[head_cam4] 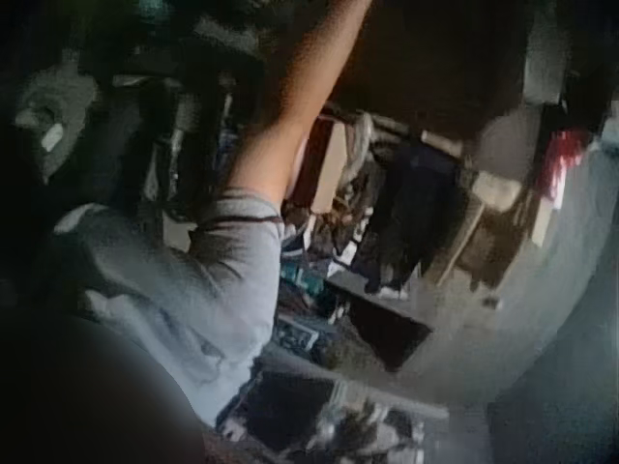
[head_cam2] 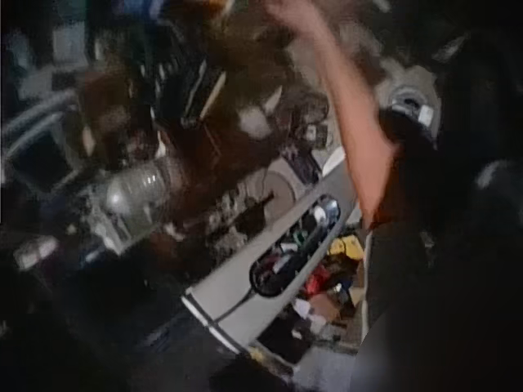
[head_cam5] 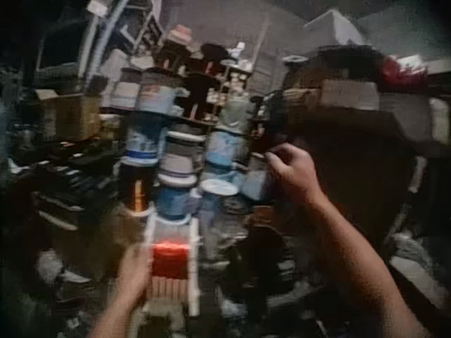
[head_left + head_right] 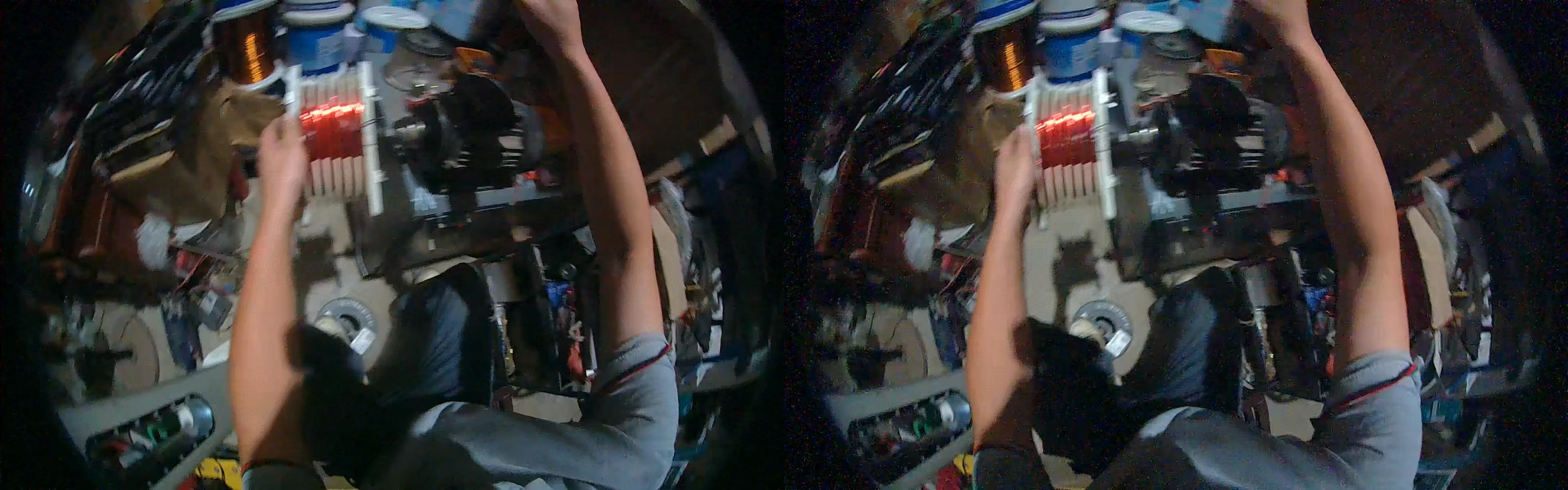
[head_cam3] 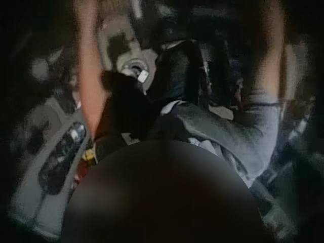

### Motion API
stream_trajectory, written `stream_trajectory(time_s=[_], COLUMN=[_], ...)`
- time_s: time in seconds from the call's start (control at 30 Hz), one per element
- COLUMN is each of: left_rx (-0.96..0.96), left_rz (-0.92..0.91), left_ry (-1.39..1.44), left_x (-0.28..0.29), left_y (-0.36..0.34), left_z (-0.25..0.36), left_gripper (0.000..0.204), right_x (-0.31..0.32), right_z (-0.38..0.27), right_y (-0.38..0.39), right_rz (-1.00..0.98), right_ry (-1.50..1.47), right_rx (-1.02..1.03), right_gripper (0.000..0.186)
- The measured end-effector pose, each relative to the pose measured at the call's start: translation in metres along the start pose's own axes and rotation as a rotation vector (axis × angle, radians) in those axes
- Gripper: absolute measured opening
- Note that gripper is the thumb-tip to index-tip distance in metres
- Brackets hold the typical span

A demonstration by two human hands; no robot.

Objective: The person winds red wire onto a white slotted bobbin using a motorized coil winder. They guide the wire by hand, pause to adjust the winding, and continue until the bobbin is filled.

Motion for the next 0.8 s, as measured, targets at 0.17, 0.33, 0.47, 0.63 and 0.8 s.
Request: stream_trajectory(time_s=[0.17,0.33,0.47,0.63,0.8], left_rx=[-0.110,-0.175,-0.138,-0.164,-0.174], left_rz=[-0.005,0.058,0.066,0.064,0.074], left_ry=[-0.097,-0.172,-0.138,-0.115,-0.169], left_x=[-0.026,-0.012,-0.007,-0.011,-0.002], left_y=[0.014,0.020,0.028,0.024,0.025], left_z=[0.023,0.033,0.043,0.043,0.041], left_gripper=[0.056,0.050,0.044,0.037,0.037], right_x=[0.107,0.089,0.090,0.107,0.071], right_z=[0.273,0.366,0.370,0.372,0.380], right_y=[0.014,0.117,0.129,0.121,0.117], right_rz=[-0.256,-0.703,-0.749,-0.736,-0.733], right_ry=[0.747,0.965,1.006,1.049,1.022], right_rx=[-0.276,-0.438,-0.479,-0.493,-0.452], right_gripper=[0.028,0.029,0.031,0.035,0.039])
Point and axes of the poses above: each hand's wrist, its own y-axis away from the middle knuckle, its own x-axis out of the back of the hand, z = x × y, the point moved 8 cm from there along -y, towards the middle knuckle, and after that the axes turned 9 degrees about -x, right-handed, at the moved point
